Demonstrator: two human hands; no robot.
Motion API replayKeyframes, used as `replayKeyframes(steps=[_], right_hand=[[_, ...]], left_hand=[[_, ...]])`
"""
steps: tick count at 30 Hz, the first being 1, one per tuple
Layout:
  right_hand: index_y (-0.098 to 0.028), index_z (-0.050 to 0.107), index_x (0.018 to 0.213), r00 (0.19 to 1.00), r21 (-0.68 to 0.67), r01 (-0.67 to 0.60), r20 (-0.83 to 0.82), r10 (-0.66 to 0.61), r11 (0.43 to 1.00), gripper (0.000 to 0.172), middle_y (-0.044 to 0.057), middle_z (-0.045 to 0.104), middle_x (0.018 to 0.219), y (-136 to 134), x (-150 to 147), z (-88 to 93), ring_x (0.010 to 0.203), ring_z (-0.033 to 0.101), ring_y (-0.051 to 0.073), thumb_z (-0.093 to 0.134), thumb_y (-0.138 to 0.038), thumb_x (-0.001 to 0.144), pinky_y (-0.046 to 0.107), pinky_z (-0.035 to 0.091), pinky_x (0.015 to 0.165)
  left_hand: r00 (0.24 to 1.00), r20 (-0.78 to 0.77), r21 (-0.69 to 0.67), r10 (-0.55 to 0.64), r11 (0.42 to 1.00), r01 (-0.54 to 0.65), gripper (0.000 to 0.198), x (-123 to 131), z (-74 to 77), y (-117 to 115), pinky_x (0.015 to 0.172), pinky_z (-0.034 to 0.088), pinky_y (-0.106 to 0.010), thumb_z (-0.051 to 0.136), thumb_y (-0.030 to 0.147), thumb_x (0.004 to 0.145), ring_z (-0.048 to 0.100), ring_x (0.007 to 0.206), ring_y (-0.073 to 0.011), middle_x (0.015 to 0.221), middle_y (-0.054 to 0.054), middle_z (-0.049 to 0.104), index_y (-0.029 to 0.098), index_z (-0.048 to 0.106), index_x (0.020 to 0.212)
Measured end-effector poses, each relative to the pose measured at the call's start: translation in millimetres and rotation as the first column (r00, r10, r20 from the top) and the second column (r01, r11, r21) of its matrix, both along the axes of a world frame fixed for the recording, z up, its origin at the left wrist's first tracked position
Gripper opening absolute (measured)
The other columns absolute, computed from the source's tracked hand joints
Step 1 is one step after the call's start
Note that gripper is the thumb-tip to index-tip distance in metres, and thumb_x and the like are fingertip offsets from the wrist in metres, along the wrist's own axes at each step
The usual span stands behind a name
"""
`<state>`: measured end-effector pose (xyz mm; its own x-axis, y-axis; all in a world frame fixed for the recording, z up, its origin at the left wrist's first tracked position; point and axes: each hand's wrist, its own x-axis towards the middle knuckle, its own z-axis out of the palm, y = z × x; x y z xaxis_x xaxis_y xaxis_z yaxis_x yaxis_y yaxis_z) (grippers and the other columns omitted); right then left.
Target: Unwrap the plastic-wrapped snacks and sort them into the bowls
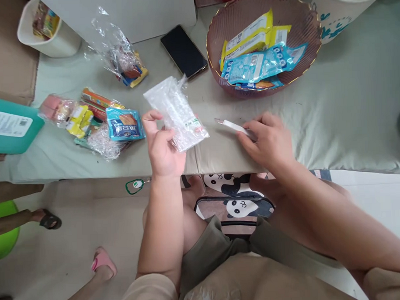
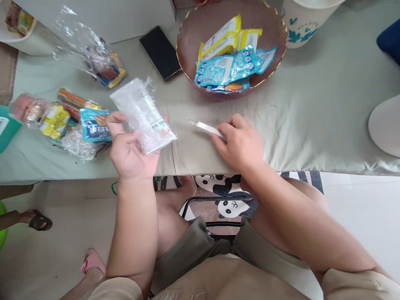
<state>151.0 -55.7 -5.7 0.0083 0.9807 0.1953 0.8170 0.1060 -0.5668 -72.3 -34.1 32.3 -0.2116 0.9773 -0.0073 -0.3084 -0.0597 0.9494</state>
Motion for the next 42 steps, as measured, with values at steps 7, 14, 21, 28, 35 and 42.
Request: replayKeyframes(steps=[7,14,21,28,35,42], right_hand=[[-0.020,0.064,0.124,0.951,0.277,-0.210,-0.164,0.261,0.938,0.038,0.012,0.067,0.108,-8.3,-9.5,3.6,0.096,0.061,0.027,0.059,-0.045,0.094,0.045,0.050,0.084],[-0.024,0.067,0.099,0.892,0.346,-0.362,-0.140,0.429,0.866,0.017,0.002,0.064,0.079,-24.5,-35.2,5.7,0.082,0.056,0.020,0.051,-0.019,0.098,0.037,0.040,0.078],[-0.027,0.069,0.094,0.720,0.367,-0.620,-0.084,0.688,0.694,0.021,0.002,0.067,0.082,-31.1,-30.8,10.7,0.080,0.055,0.019,0.049,-0.023,0.096,0.039,0.036,0.077],[-0.023,0.054,0.111,0.631,-0.125,-0.281,-0.771,0.085,0.952,0.028,0.005,0.063,0.098,-18.9,-28.6,18.7,0.087,0.060,0.018,0.058,-0.036,0.087,0.034,0.050,0.071],[-0.023,0.050,0.118,0.439,-0.213,-0.376,-0.898,-0.029,0.902,0.054,0.009,0.066,0.119,-14.0,-37.2,15.9,0.110,0.063,0.026,0.074,-0.049,0.079,0.043,0.053,0.096],[-0.026,0.049,0.109,0.329,-0.257,-0.293,-0.932,-0.155,0.921,0.050,0.006,0.065,0.113,-15.1,-44.1,12.6,0.105,0.063,0.024,0.078,-0.050,0.076,0.043,0.053,0.095]], left_hand=[[0.977,0.145,-0.097,-0.156,0.981,0.170,0.057,17.7,-11.4,-11.3,0.093,0.056,-0.040,0.069,0.028,0.072,0.069,0.105,-0.0228,0.111,0.000,0.065,0.035,0.043,0.122],[0.983,-0.022,-0.202,-0.180,0.964,0.172,0.074,27.2,-23.7,-13.7,0.065,0.048,-0.025,0.070,0.022,0.073,0.059,0.064,-0.0117,0.082,0.006,0.063,0.036,0.036,0.137],[0.993,-0.098,-0.177,-0.061,0.983,0.043,0.070,12.1,-32.0,-1.9,0.063,0.050,-0.029,0.068,0.030,0.075,0.067,0.068,-0.0154,0.091,0.005,0.066,0.041,0.033,0.134],[0.974,-0.061,-0.193,-0.217,0.960,0.201,0.058,11.7,-24.9,-4.9,0.055,0.048,-0.027,0.065,0.023,0.066,0.061,0.057,-0.0142,0.078,0.005,0.063,0.033,0.043,0.119],[0.856,-0.143,-0.189,-0.497,0.863,0.469,0.034,28.3,-24.8,-19.9,0.055,0.048,-0.026,0.063,0.024,0.080,0.058,0.066,-0.0146,0.093,-0.002,0.063,0.029,0.051,0.111],[0.716,-0.657,0.010,-0.234,0.947,0.320,0.031,30.0,-10.8,-20.2,0.080,0.052,-0.031,0.080,0.045,0.079,0.058,0.107,-0.0220,0.111,-0.006,0.057,0.024,0.066,0.097]])
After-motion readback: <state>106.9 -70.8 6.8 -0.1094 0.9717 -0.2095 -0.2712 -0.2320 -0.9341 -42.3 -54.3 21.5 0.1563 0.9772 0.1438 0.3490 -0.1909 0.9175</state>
